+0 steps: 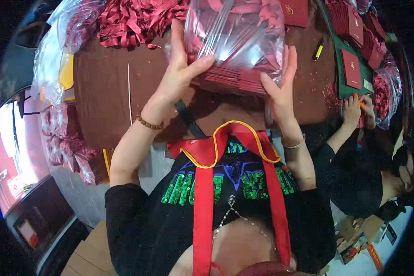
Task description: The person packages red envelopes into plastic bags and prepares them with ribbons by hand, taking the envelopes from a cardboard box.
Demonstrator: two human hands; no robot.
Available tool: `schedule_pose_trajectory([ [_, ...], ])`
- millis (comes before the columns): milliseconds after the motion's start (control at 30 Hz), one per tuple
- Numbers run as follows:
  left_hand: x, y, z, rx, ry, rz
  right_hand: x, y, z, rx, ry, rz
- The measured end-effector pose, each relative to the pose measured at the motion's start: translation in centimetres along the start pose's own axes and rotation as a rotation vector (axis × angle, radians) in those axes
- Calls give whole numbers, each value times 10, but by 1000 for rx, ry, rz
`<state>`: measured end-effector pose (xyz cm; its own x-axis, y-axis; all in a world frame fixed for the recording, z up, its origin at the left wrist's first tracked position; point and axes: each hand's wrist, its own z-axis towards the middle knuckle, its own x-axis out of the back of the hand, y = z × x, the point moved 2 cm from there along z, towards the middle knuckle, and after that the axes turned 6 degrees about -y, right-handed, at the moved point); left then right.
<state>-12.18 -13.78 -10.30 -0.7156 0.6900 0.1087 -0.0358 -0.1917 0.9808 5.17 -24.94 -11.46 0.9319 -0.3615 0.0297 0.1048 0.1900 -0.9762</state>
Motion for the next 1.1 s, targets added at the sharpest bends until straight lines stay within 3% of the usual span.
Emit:
schedule_pose_trajectory([
  [33,2,1,-1,75,51,-40,0,-3,1,9,-4,6],
  [100,6,1,-3,150,110,-75,3,-2,3,-127,17,550],
  [167,6,-3,-4,281,79,-266,2,2,4,-214,31,553],
  [233,4,-4,-2,270,42,-276,5,12,7,-273,14,450],
  [567,4,0,3,151,-157,-188,1,4,6,-289,34,531],
  [633,12,12,6,317,-180,-276,2,2,10,-324,27,547],
  [700,13,3,6,273,-102,-170,3,2,15,-359,80,389],
  [833,15,-11,2,144,-116,-55,5,3,18,-355,34,384],
  [967,15,-21,1,183,-141,-254,0,-1,18,-327,44,424],
  [1033,15,1,3,342,-82,-289,2,5,15,-318,49,419],
  [1100,26,7,12,227,-12,-340,6,9,20,-305,48,412],
])
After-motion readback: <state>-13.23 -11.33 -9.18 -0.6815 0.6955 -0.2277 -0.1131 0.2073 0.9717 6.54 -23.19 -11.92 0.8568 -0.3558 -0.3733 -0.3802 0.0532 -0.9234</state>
